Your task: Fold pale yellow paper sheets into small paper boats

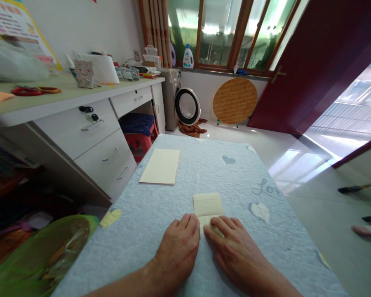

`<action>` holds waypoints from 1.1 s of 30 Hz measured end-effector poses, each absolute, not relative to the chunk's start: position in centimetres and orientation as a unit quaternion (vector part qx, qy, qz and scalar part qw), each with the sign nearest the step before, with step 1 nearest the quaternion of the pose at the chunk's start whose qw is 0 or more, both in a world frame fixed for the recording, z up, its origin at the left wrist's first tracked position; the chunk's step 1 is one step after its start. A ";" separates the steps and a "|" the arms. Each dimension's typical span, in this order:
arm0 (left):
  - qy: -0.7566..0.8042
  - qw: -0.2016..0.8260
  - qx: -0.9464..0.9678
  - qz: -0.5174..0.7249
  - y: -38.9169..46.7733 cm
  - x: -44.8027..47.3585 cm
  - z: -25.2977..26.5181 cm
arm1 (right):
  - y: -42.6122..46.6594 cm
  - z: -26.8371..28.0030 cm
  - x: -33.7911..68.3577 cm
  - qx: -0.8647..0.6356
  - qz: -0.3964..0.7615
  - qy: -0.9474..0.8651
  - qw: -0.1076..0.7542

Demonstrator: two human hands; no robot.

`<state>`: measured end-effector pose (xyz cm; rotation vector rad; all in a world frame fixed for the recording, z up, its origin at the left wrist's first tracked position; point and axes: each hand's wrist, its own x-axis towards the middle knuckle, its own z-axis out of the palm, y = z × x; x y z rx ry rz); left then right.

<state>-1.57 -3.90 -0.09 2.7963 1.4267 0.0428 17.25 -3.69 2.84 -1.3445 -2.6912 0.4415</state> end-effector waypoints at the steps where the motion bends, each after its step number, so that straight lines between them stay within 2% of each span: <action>1: 0.455 0.001 0.890 0.011 -3.9 -1.6 0.0 | -3.9 2.8 17.5 -0.442 0.149 -0.883 0.056; 7: 0.460 0.000 0.888 0.003 -4.1 -1.5 0.3 | -5.1 2.1 19.1 -0.422 0.143 -0.890 0.099; 13: 0.457 0.006 0.889 0.007 -4.0 -1.6 0.5 | -6.0 1.3 20.9 -0.416 0.129 -0.896 0.089; 20: 0.459 0.012 0.888 0.027 -3.8 -1.6 0.1 | -5.9 3.3 21.7 -0.426 0.199 -0.879 0.078; 24: 0.461 0.008 0.886 0.043 -3.6 -1.6 -0.2 | -3.9 4.9 21.5 -0.441 0.259 -0.851 0.119; 28: 0.463 0.010 0.884 0.062 -3.5 -1.6 -0.4 | -0.2 4.6 20.8 -0.476 0.200 -0.840 0.168; 33: 0.463 0.019 0.884 0.063 -3.3 -1.6 0.0 | 4.4 3.1 19.1 -0.498 0.179 -0.836 0.147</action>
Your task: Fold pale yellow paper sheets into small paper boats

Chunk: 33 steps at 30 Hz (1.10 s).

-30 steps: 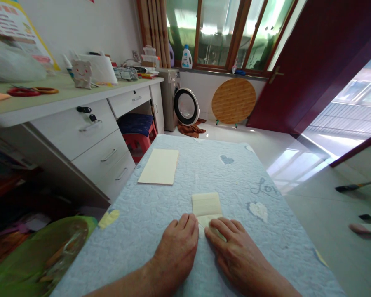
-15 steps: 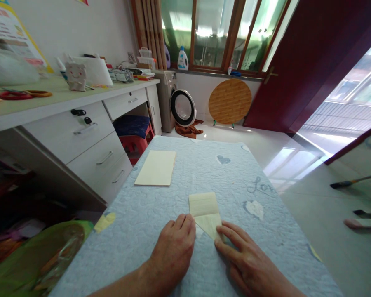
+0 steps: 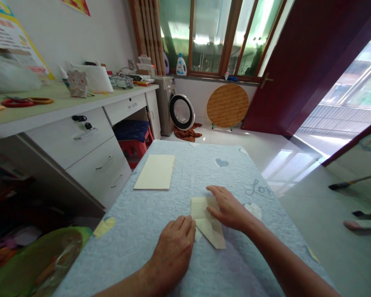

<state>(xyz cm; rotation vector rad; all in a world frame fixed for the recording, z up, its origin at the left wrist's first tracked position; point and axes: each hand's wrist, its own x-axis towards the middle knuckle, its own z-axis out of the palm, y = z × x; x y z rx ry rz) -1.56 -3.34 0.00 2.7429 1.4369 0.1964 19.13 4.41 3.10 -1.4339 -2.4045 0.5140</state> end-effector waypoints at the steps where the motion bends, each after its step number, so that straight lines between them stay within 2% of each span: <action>1: 0.463 0.023 0.884 0.062 -3.3 -1.6 0.1 | 5.0 3.0 18.8 -0.503 0.198 -0.831 0.134; 9: 0.459 0.042 0.882 0.099 -2.9 -1.7 0.3 | 6.6 3.3 18.7 -0.551 0.274 -0.783 0.084; 16: 0.457 0.058 0.876 0.140 -3.0 -1.4 0.3 | 4.9 3.4 18.9 -0.592 0.310 -0.738 0.087; 21: 0.440 0.083 0.882 0.144 -3.1 -1.4 0.4 | 2.9 3.4 18.2 -0.617 0.295 -0.717 0.136; 29: 0.398 0.082 0.898 0.172 -2.5 -1.8 0.4 | 2.3 1.4 18.6 -0.578 0.422 -0.654 0.245; 33: 0.388 0.076 0.898 0.193 -2.1 -1.9 0.5 | 2.4 0.5 18.8 -0.566 0.440 -0.616 0.326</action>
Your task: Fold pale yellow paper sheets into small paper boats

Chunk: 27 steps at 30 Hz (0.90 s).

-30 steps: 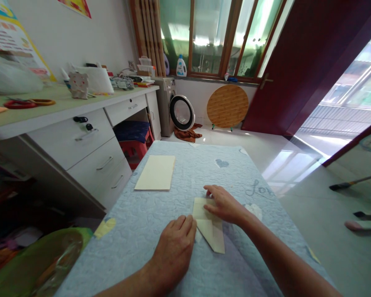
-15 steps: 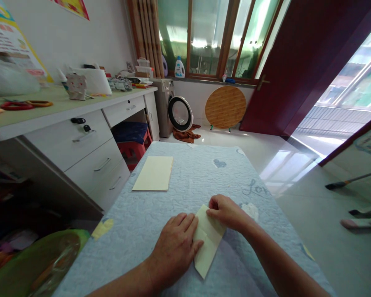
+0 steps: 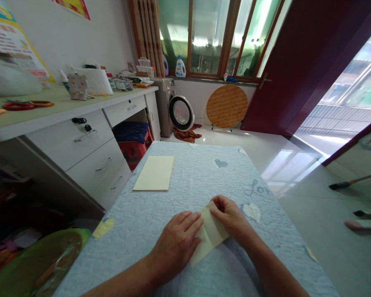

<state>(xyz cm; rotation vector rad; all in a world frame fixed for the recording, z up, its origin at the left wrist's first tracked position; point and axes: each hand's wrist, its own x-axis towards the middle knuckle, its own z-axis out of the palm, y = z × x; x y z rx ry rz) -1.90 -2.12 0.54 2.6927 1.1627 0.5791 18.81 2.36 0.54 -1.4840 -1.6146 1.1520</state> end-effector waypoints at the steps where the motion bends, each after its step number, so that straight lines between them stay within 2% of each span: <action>1: 0.386 0.078 0.898 0.196 -2.0 -1.9 0.5 | 2.3 0.4 18.8 -0.571 0.430 -0.615 0.333; 11: 0.375 0.085 0.906 0.178 -1.3 -1.4 -1.1 | 2.0 0.4 18.6 -0.603 0.247 -0.701 0.290; 20: 0.380 0.108 0.909 0.133 -1.1 -1.3 -1.1 | 2.2 0.2 18.5 -0.603 0.196 -0.732 0.249; 27: 0.384 0.111 0.908 0.126 -1.1 -1.2 -0.8 | 2.4 0.5 18.3 -0.593 0.232 -0.727 0.259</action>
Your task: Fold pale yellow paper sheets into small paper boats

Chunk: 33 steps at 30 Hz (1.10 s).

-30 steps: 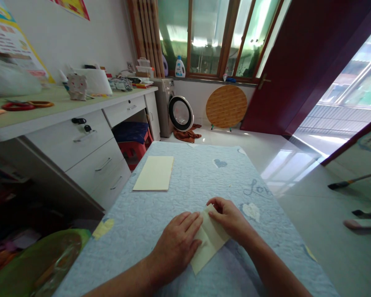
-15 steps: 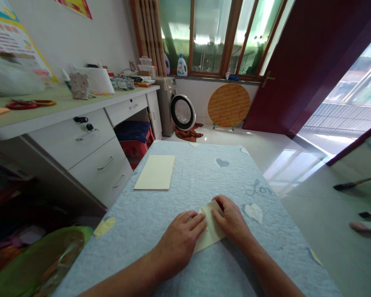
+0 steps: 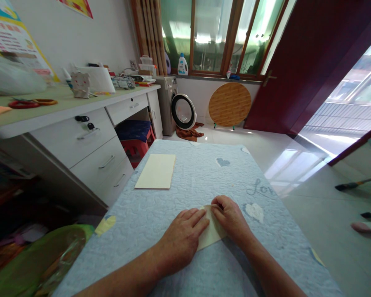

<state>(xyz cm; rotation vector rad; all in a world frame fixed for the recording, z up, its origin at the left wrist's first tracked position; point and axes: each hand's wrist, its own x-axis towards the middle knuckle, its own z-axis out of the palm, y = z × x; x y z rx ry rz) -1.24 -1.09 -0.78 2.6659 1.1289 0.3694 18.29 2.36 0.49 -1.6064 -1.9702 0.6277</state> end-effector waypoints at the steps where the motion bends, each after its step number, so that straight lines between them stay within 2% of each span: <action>1: 0.388 0.107 0.907 0.124 -1.1 -1.2 -0.8 | 2.3 0.5 18.3 -0.588 0.233 -0.730 0.257; 10: 0.393 0.072 0.906 0.138 -1.1 -1.2 -1.4 | 0.9 1.0 18.6 -0.547 0.140 -0.801 0.202; 17: 0.394 0.057 0.906 0.142 -1.1 -1.1 -1.5 | -1.0 -0.4 18.5 -0.480 0.023 -0.838 0.257; 33: 0.380 0.058 0.909 0.165 -1.1 -1.3 -0.6 | -1.5 -0.6 18.7 -0.417 0.035 -0.865 0.276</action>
